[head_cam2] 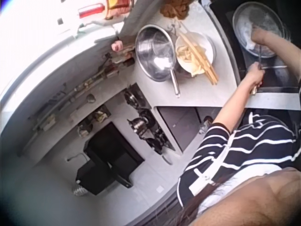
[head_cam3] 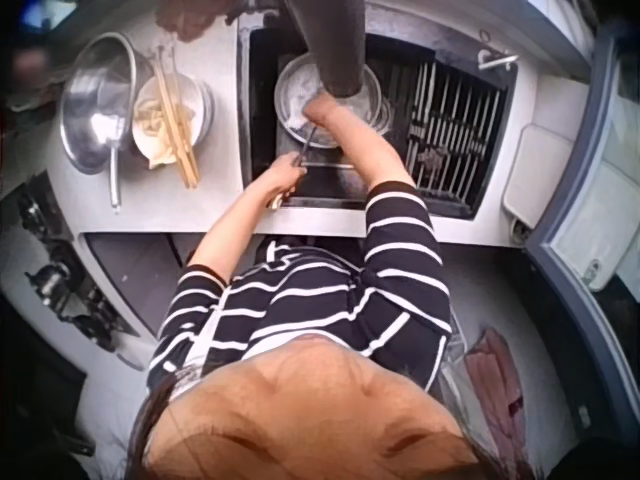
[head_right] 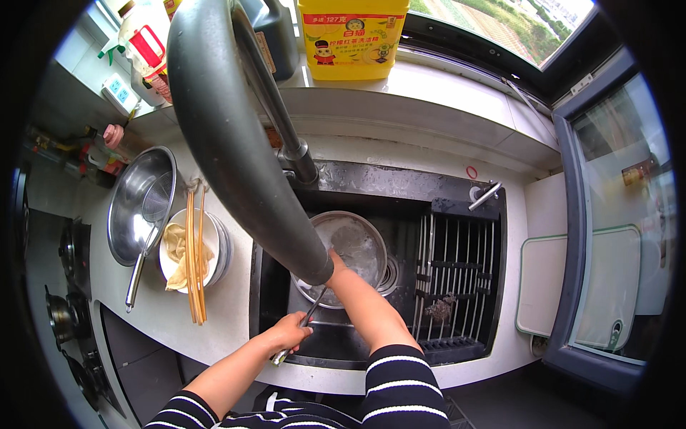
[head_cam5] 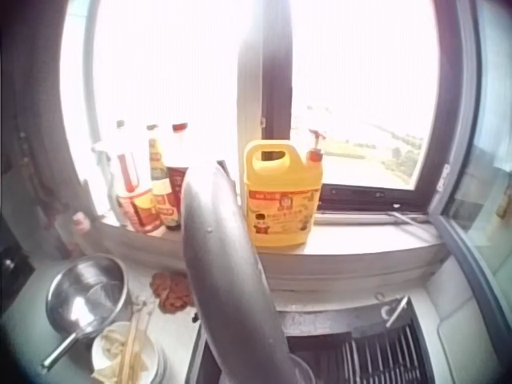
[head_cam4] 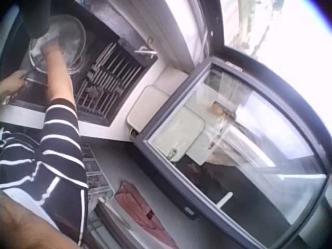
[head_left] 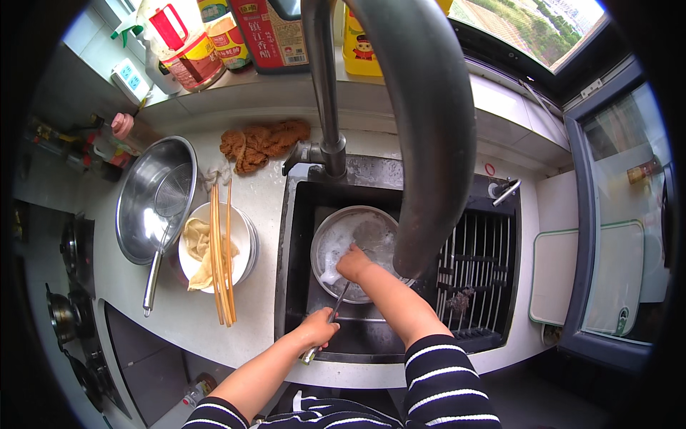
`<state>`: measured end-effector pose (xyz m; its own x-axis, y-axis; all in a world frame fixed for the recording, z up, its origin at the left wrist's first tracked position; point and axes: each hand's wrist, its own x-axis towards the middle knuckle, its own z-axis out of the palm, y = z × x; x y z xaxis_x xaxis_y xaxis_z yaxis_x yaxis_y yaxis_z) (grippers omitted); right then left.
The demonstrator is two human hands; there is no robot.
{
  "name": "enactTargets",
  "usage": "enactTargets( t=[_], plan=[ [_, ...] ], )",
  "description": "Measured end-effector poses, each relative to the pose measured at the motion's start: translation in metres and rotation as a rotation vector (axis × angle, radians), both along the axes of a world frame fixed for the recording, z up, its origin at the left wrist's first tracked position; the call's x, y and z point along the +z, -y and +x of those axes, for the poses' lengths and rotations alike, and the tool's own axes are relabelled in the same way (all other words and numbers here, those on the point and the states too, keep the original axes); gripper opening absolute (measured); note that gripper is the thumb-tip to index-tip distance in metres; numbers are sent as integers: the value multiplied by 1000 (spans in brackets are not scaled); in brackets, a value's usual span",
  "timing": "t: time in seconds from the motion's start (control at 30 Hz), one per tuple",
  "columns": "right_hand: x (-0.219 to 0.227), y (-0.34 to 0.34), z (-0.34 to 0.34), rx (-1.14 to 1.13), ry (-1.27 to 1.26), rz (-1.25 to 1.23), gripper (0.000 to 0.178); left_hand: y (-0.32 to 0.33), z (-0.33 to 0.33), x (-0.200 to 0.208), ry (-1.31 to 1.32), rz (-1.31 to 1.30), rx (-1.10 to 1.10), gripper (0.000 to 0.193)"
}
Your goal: The person washes a metal pot and a ladle in the kitchen sink using a sponge and running water. They then rinse the items and place them into a pull-out drawer cabinet for storage.
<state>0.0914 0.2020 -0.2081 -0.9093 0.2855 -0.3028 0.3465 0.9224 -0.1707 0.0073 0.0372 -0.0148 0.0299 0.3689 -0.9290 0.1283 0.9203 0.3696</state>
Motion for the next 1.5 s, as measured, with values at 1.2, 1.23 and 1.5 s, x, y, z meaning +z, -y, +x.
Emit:
enactTargets(
  t=[1.2,1.23,1.5],
  plan=[
    [161,43,61,-1617,-975,-696,17,50,-6,93,-971,767,-486,64],
    [164,41,63,-1601,-968,-687,19,53,-7,93,-944,751,-467,64],
    [138,35,66,-1627,-907,-460,19,62,-7,72,-687,745,-194,62]
  ],
)
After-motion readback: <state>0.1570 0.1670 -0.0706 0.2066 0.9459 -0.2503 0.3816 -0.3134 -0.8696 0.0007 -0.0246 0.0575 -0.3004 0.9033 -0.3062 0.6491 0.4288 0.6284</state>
